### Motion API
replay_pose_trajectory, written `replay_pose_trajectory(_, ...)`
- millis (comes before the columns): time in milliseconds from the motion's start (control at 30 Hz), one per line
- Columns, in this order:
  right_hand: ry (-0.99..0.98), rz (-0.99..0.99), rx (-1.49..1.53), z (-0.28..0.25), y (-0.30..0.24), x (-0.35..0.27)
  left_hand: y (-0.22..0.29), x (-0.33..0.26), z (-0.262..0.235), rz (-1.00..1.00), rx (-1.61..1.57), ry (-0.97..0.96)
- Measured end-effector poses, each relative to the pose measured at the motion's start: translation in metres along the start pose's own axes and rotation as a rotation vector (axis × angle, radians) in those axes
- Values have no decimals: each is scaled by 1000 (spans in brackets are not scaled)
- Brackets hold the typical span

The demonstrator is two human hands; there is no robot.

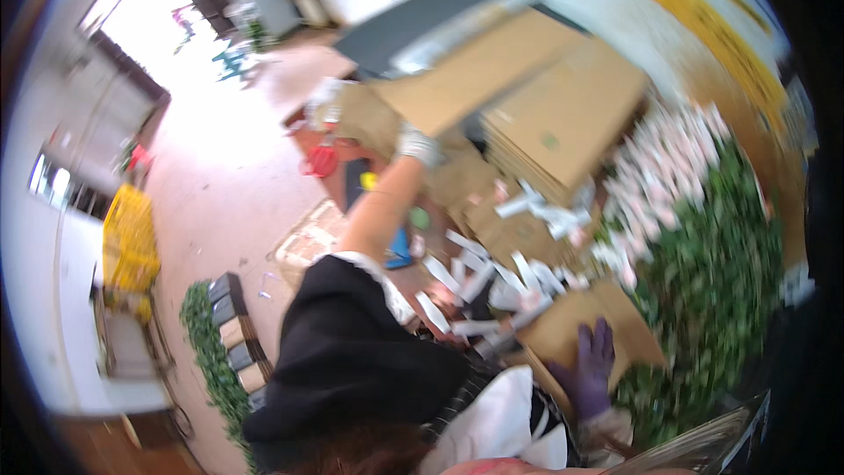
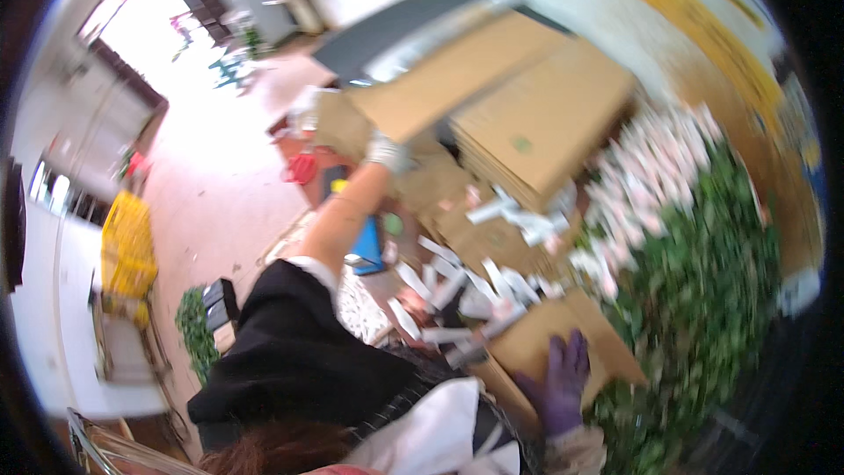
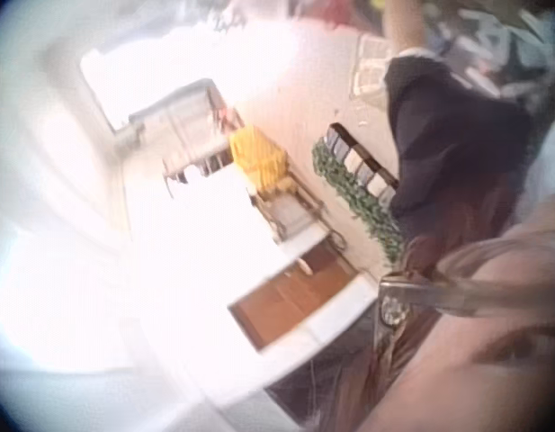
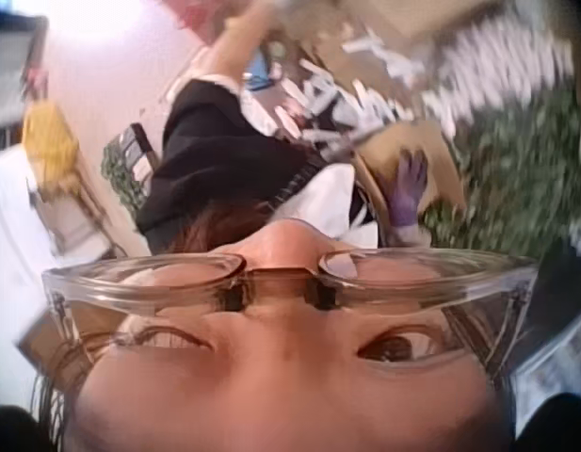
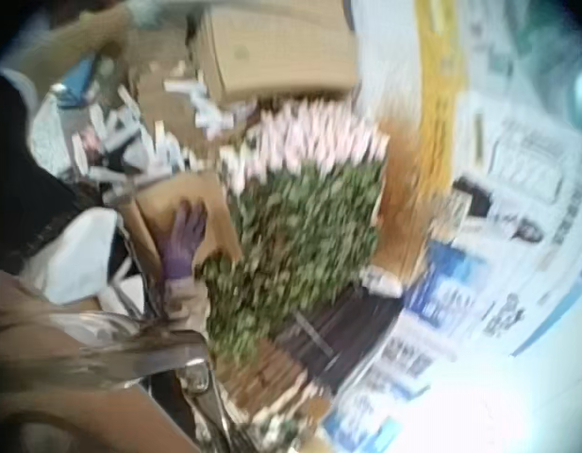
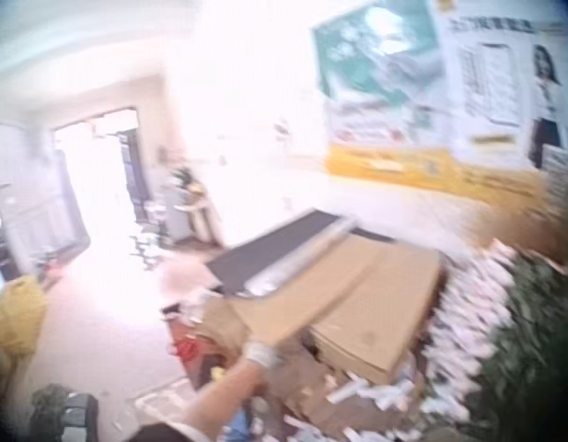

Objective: The person picks up individual roses from a pile, places them inside a cardboard box, and uses tweezers to handle the petals before folding a piece of cardboard over them.

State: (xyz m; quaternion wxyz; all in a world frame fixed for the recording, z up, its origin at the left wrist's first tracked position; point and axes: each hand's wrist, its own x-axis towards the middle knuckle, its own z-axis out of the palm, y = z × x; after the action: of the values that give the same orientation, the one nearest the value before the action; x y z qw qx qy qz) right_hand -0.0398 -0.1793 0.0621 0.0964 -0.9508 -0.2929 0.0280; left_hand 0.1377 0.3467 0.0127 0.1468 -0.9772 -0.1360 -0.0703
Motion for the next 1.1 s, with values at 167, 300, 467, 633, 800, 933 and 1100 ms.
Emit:
replay_pose_trajectory(167,-88,43,-46,0,-8,-1,-16,1,-14,-14,-178,-37)
replay_pose_trajectory(300,-72,12,-68,-4,-13,0,-28,-22,-42,43,-180,-136)
replay_pose_trajectory(467,164,-117,16,-2,-11,-4,-18,-18,-49,-40,-82,-146)
replay_pose_trajectory(633,-35,-60,64,-40,-5,-3,-24,-74,-126,133,-488,-9)
replay_pose_trajectory(800,-188,60,46,-39,8,-9,103,-178,-190,40,-1649,-770)
replay_pose_trajectory(933,-183,61,-46,-24,17,-19,201,-198,-180,140,-1619,-1386)
replay_pose_trajectory(1100,-14,97,242,-13,32,-25,251,-190,-168,170,-1354,-1299)
